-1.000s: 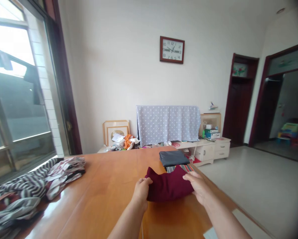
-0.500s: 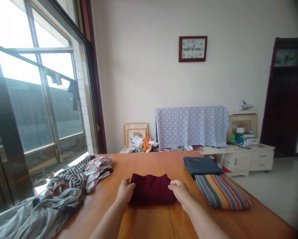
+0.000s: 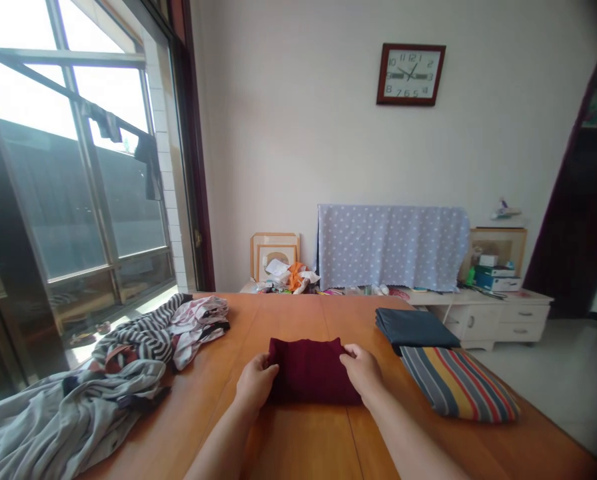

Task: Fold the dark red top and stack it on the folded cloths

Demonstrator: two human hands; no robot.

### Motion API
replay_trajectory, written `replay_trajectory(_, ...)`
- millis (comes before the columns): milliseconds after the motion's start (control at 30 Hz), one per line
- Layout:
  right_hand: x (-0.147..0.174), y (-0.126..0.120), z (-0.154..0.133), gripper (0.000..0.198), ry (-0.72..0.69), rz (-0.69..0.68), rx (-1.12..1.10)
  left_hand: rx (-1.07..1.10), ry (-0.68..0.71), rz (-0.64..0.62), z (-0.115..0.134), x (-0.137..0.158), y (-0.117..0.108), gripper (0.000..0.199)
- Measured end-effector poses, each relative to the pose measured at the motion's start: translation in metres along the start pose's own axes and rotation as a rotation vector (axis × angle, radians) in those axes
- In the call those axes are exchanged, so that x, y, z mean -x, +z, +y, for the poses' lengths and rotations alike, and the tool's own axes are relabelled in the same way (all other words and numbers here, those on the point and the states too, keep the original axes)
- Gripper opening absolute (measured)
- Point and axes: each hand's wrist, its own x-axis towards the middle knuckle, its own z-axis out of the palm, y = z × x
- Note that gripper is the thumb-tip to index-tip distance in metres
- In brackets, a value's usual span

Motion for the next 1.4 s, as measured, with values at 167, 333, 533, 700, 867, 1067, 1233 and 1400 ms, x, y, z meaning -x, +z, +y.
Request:
replay_trajectory(167,0.027,-0.009,-0.018,0.025,-0.030,-0.045,-0.106,0.243,0.005,-0.141,0.016,0.022,-0.015,0.016)
replay_trajectory(333,0.076,-0.042,-0.037,0.024,-0.036,-0.313,-0.313,0.472,0.086,-0.471,0.036,0.062,-0.056,0.038)
replay_trajectory(533,0.126,-0.088,-0.028,0.022,0.003,-0.619,-0.178,0.211,0.145,-0.616,0.021,0.109,-0.104,0.021)
replay_trajectory(700,0.140,-0.083,-0.021,0.017,0.002,-0.498,-0.168,0.257,0.111,-0.440,0.016,0.126,-0.100,0.012)
replay_trajectory(867,0.155,-0.050,-0.030,0.011,-0.147,-0.407,-0.115,0.514,-0.044,-0.240,0.023,0.132,-0.071,0.041)
replay_trajectory(1067,0.168,-0.023,-0.018,0.011,-0.239,-0.287,0.074,0.541,0.022,-0.112,0.008,0.131,-0.051,0.045)
replay_trajectory(1233,0.172,-0.021,-0.008,0.014,-0.253,-0.227,0.144,0.179,0.041,0.332,-0.026,0.143,-0.063,0.051)
replay_trajectory(1400,0.175,-0.021,-0.008,0.015,-0.283,-0.239,0.135,-0.151,-0.019,0.398,-0.031,0.174,-0.082,0.058)
